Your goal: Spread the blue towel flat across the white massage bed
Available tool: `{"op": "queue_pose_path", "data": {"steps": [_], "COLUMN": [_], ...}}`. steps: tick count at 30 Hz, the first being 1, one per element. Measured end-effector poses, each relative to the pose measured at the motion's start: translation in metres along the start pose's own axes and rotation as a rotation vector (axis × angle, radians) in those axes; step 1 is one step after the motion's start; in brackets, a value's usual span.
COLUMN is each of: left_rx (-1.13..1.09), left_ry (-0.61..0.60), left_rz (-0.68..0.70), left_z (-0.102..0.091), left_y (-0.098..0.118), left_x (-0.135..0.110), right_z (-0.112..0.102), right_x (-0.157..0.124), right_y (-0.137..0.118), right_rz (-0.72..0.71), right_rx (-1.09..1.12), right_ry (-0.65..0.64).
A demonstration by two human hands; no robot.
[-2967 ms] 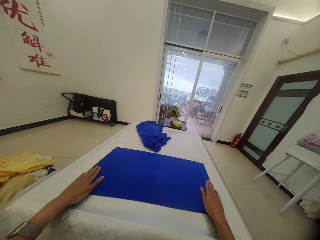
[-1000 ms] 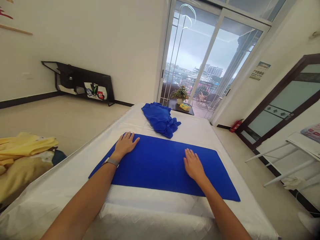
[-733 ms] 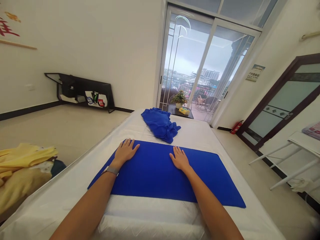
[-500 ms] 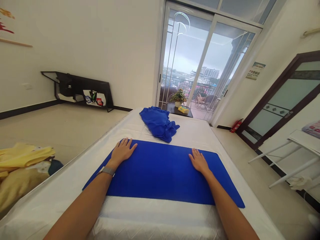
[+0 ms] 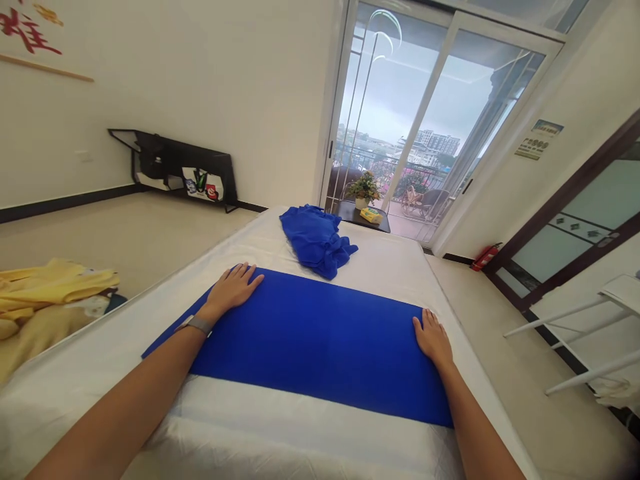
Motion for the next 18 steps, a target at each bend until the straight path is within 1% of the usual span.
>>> {"op": "queue_pose_path", "data": {"steps": [2, 5, 6, 7, 8, 9, 10, 11, 13, 14, 15, 16, 17, 18], "left_rx": [-0.002, 0.005, 0.019, 0.038, 0.057, 0.068, 0.066, 0.046, -0.049, -0.1, -0.137, -0.161, -0.179, -0.191], "left_ry": [-0.038, -0.167, -0.205, -0.22, -0.208, -0.169, -0.11, -0.045, 0.065, 0.094, 0.104, 0.097, 0.08, 0.057], "left_rz": [-0.02, -0.043, -0.076, -0.125, -0.177, -0.211, -0.209, -0.158, 0.061, 0.175, 0.276, 0.342, 0.386, 0.404], "left_z": [-0.003, -0.012, -0.016, -0.023, -0.031, -0.039, -0.049, -0.057, -0.069, -0.072, -0.074, -0.074, -0.072, -0.07], "left_y": [-0.002, -0.002, 0.0, 0.004, 0.012, 0.026, 0.045, 0.071, 0.135, 0.167, 0.196, 0.219, 0.238, 0.249], "left_x": [0.001, 0.006, 0.008, 0.01, 0.011, 0.011, 0.012, 0.012, 0.008, 0.005, 0.0, -0.004, -0.008, -0.01], "right_z": [-0.001, -0.001, -0.001, 0.0, 0.0, 0.0, 0.0, 0.0, 0.0, -0.001, -0.001, -0.001, -0.001, -0.002], "right_x": [0.0, -0.001, -0.001, -0.001, 0.0, 0.0, 0.0, 0.001, 0.001, 0.001, 0.001, 0.001, 0.0, 0.0], "right_y": [-0.001, -0.001, -0.002, -0.002, -0.002, -0.002, -0.002, -0.002, -0.002, -0.001, -0.002, -0.002, -0.002, -0.002], "right_rz": [0.003, 0.012, 0.012, 0.011, 0.011, 0.01, 0.012, 0.013, 0.015, 0.015, 0.015, 0.015, 0.017, 0.019], "right_rx": [0.004, 0.006, 0.008, 0.011, 0.016, 0.02, 0.024, 0.027, 0.031, 0.033, 0.034, 0.035, 0.036, 0.035], "right_ry": [0.003, -0.005, -0.011, -0.017, -0.018, -0.016, -0.011, -0.006, -0.001, -0.001, -0.003, -0.004, -0.006, -0.008]}}
Point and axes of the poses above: each hand's wrist, its own x-axis towards the middle knuckle, its own z-axis out of the palm, y = z × x, the point moved 5 cm from there along x, towards the middle knuckle, and after that the axes turned 15 degrees about x, right-handed, at the moved point
